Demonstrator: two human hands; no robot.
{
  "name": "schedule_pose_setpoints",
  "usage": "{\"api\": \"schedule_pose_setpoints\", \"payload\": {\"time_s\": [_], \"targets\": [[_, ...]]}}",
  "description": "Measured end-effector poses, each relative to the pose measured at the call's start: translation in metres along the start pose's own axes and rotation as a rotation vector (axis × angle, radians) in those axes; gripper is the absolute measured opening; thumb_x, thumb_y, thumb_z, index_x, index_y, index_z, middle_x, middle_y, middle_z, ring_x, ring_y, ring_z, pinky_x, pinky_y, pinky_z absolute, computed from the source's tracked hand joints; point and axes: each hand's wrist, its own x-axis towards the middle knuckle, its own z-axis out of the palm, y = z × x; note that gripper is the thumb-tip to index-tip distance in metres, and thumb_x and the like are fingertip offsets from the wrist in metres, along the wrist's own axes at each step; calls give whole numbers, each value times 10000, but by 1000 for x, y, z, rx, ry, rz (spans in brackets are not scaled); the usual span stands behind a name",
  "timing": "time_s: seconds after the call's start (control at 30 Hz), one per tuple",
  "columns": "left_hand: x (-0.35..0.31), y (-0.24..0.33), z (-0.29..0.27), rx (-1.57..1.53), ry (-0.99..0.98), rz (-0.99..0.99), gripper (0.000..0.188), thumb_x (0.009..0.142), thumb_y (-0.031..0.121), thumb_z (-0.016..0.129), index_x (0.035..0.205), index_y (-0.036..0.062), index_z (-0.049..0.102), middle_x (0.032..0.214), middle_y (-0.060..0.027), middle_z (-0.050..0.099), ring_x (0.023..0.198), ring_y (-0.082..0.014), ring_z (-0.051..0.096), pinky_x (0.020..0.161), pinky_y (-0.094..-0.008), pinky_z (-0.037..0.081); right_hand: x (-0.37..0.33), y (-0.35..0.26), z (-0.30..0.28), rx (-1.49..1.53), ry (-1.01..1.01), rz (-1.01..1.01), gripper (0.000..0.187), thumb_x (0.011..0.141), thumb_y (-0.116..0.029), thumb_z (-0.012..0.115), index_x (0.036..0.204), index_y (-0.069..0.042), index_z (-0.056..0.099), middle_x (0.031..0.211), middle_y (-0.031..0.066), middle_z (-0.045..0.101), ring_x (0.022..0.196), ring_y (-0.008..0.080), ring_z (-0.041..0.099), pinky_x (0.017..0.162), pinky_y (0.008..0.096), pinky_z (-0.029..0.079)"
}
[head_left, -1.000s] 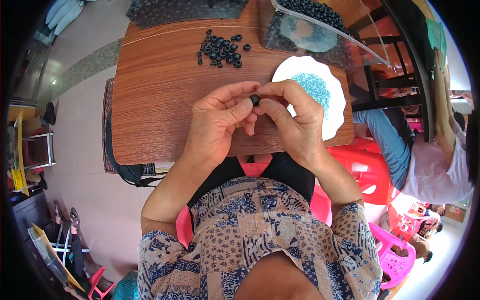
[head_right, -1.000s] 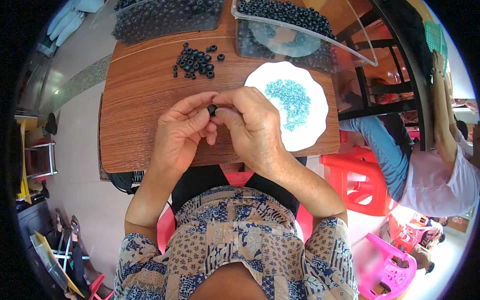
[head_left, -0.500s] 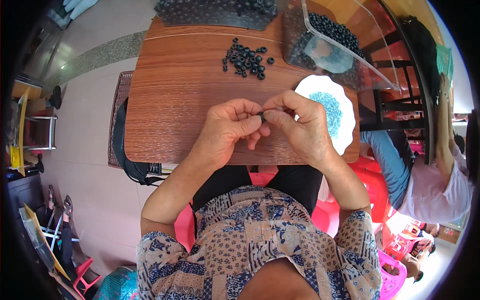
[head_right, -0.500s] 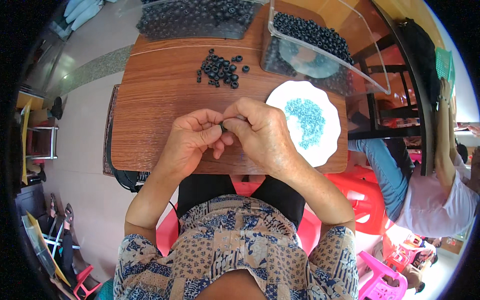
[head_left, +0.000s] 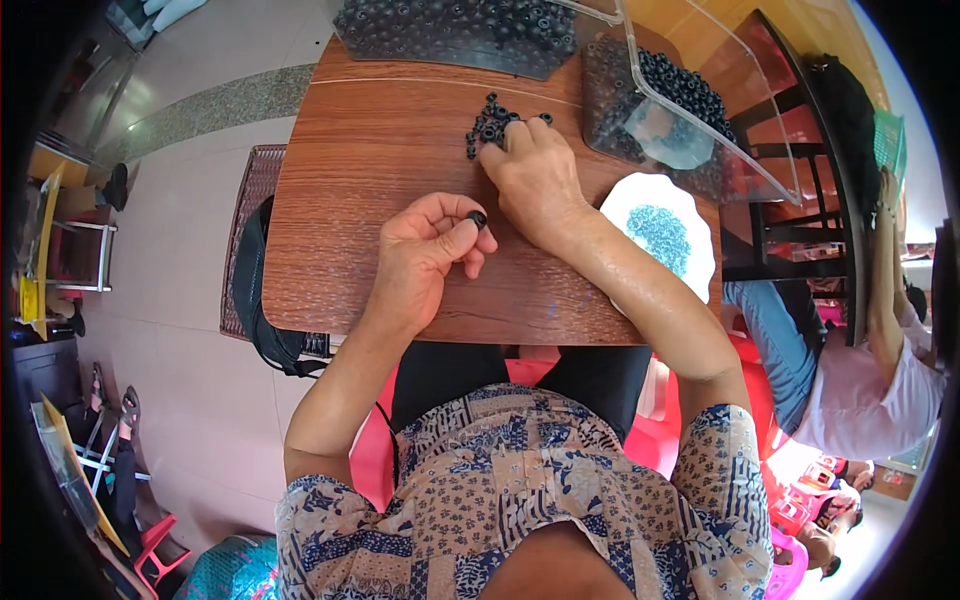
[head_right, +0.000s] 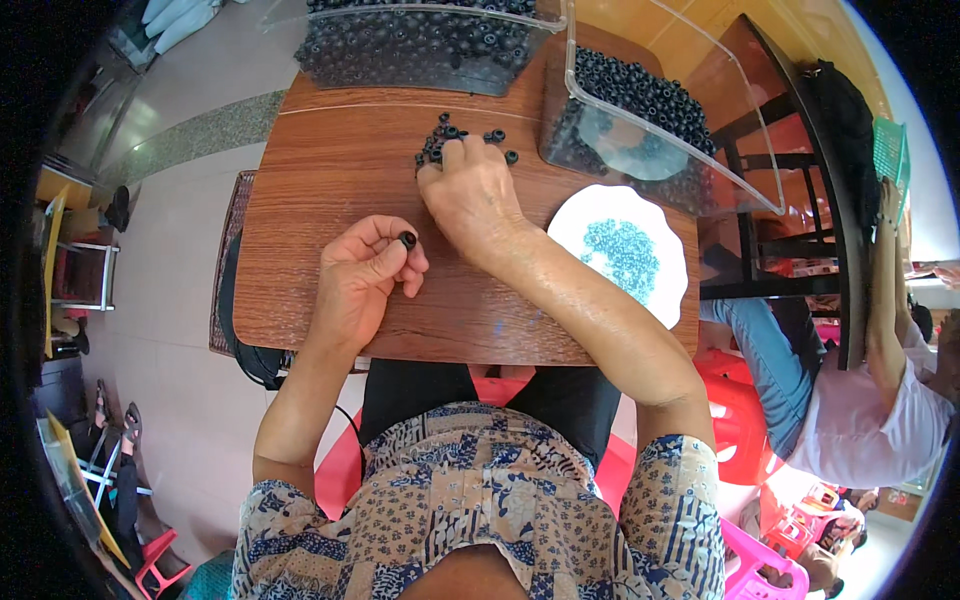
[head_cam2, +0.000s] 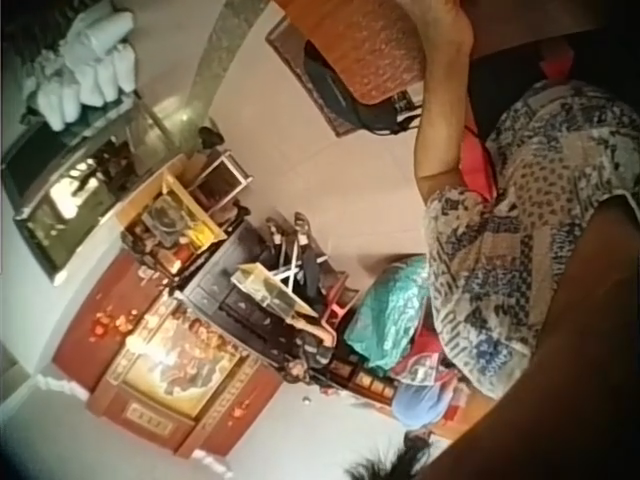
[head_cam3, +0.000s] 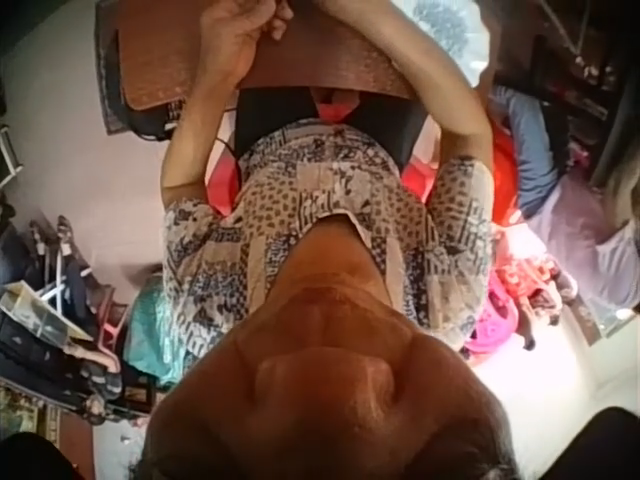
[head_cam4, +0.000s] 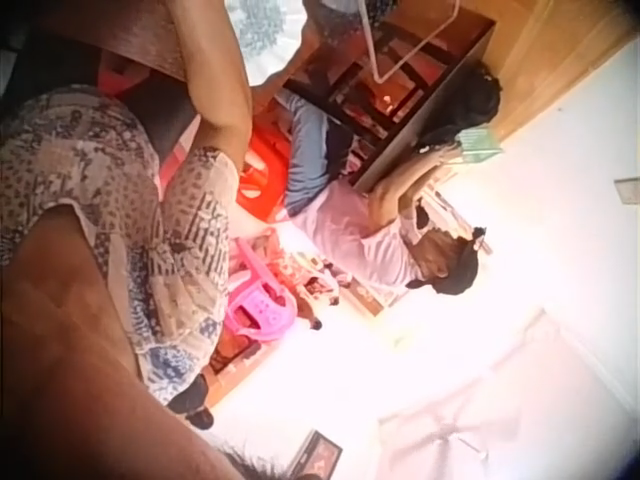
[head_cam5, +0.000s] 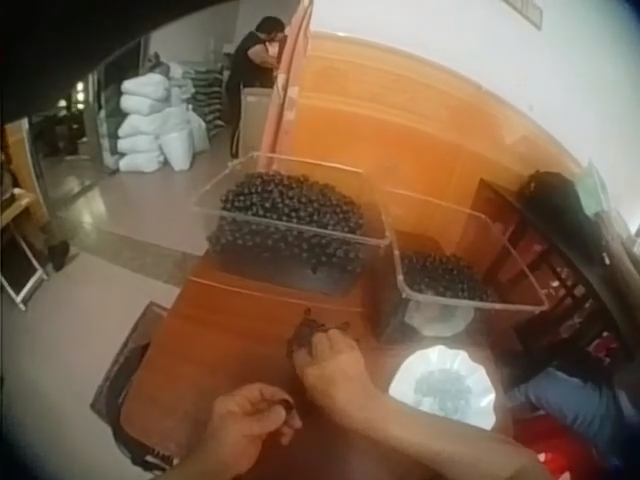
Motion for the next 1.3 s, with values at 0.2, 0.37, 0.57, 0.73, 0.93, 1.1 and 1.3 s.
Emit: {"api": "schedule_pose_setpoints", "payload": {"time_s": [0.2, 0.37, 0.57, 0.73, 0.93, 1.1, 1.3], "targets": [[0, -2, -3, -32, 7, 6, 185, 854, 69, 602, 996, -42, 560, 798, -135, 635, 621, -145, 559, 560, -244, 455, 2, -7, -1, -129, -157, -169, 69, 672, -121, 560, 680, -52, 553, 740, 92, 490, 760, 241, 494, 639, 342, 402], [0, -1, -4, -32, 6, 8, 189, 851, 66, 605, 998, -45, 560, 798, -140, 634, 620, -148, 559, 561, -249, 455, 1, -8, -3, -100, -158, -166, 87, 662, -114, 570, 709, -46, 543, 736, 91, 488, 753, 240, 487, 639, 345, 399], [2, 0, -2, -30, -11, 9, 176, 852, 64, 603, 983, -47, 566, 798, -133, 636, 620, -146, 561, 569, -246, 455, -17, -6, -25, 416, -58, 195, 93, 694, -35, 626, 762, -2, 573, 747, 102, 560, 708, 222, 551, 636, 309, 436], [-1, -2, 0, -17, -29, 16, 163, 858, 63, 597, 976, -45, 569, 810, -128, 636, 657, -139, 569, 585, -238, 453, -35, -5, -64, 1221, -206, 799, 81, 796, -46, 639, 865, -6, 635, 746, 22, 616, 688, 51, 534, 596, 203, 422], [-6, -14, 26, -99, 34, -129, 141, 895, 91, 554, 980, -21, 561, 849, -126, 635, 676, -144, 581, 599, -264, 461, -65, -21, -87, 1352, -109, 998, 86, 806, -39, 637, 890, -20, 640, 783, 12, 636, 664, 52, 546, 597, 181, 423], [-11, -21, 54, -221, 95, -263, 139, 911, 120, 533, 972, -2, 560, 889, -93, 621, 775, -153, 583, 671, -291, 470, -86, -46, -75, 805, 178, 532, 193, 722, -27, 692, 898, -17, 613, 742, 59, 583, 647, 165, 579, 564, 282, 458], [-4, -27, 67, -187, 235, -310, 130, 900, 146, 559, 953, 28, 568, 866, -62, 599, 755, -122, 553, 649, -244, 447, -93, -48, -83, 551, 253, 376, 266, 625, 2, 714, 869, -23, 611, 715, 90, 544, 648, 263, 540, 542, 339, 446]]}}
